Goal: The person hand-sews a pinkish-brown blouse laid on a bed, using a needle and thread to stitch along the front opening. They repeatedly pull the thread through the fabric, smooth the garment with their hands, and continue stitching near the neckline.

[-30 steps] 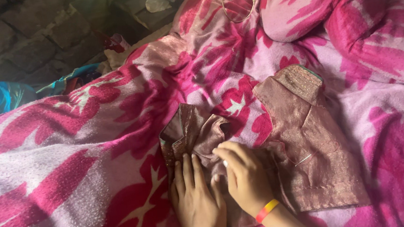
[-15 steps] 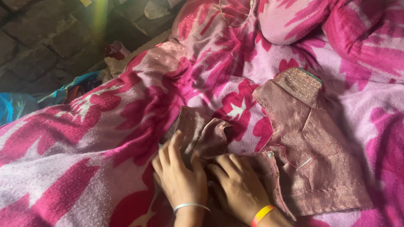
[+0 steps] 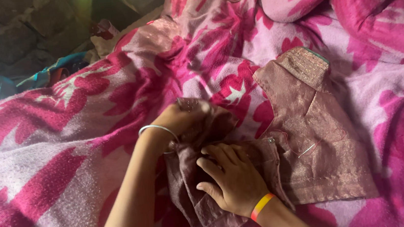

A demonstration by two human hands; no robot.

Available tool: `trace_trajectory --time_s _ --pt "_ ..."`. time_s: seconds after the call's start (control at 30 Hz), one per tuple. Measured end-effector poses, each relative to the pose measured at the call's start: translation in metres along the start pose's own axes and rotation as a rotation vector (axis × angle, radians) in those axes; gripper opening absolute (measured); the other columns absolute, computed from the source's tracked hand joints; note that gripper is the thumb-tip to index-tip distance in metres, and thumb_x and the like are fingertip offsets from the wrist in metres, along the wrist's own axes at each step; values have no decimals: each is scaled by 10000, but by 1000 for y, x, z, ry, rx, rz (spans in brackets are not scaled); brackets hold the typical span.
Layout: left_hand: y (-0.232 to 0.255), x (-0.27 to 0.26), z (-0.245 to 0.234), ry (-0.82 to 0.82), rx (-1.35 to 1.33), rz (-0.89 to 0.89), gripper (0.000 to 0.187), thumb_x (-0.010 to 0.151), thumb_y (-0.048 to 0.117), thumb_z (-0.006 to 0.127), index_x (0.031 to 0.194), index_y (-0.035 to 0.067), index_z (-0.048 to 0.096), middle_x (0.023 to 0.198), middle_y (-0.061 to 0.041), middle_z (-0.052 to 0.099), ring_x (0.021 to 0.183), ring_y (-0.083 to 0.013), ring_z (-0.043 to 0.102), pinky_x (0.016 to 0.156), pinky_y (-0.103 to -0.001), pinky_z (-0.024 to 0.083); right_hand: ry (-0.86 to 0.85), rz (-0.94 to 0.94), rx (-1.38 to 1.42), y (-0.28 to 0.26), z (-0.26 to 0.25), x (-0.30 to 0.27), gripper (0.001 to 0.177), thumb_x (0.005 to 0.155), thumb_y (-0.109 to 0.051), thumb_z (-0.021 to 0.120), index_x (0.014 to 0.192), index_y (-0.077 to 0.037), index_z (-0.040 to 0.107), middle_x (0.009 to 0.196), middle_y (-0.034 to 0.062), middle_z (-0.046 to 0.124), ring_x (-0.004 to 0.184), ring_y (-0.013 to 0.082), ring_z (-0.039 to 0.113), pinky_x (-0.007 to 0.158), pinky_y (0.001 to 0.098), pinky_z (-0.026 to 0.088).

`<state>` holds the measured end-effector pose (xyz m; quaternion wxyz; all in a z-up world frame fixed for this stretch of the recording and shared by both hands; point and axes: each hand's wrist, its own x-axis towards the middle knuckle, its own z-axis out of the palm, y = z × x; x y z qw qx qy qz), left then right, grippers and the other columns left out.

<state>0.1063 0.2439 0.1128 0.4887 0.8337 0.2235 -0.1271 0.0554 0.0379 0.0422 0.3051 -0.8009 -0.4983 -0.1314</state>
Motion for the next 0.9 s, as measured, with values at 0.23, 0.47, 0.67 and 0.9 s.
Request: trace_trajectory --time_s 0.23,0.47,0.67,0.9 --pt "-43 7 -17 -56 -1006 -84 364 952 496 589 1042 166 712 906 -9 709 746 -155 631 653 -326 504 18 15 20 1 -3 2 565 912 -433 694 1328 -78 551 1494 156 472 1387 363 434 1123 526 327" --pt "-57 29 -22 220 -161 177 444 844 348 741 1180 60 710 1042 -96 754 914 -214 716 786 -353 558 -106 52 1 0 -5 12 728 884 -462 687 1502 -134 485 1593 151 400 1474 374 338 1171 540 233" --pt "-51 16 -31 566 367 304 432 827 388 806 1042 15 769 981 -225 745 930 -367 723 821 -434 549 -124 45 7 0 -7 14 759 886 -525 668 1522 -157 475 1612 172 379 1499 378 307 1186 541 214" --pt "-39 -3 -27 878 -19 239 421 855 429 735 1097 90 800 878 -186 773 795 -304 774 789 -393 578 -165 32 -28 1 -7 15 864 858 -662 635 1542 -166 451 1627 200 316 1498 425 249 1171 583 184"
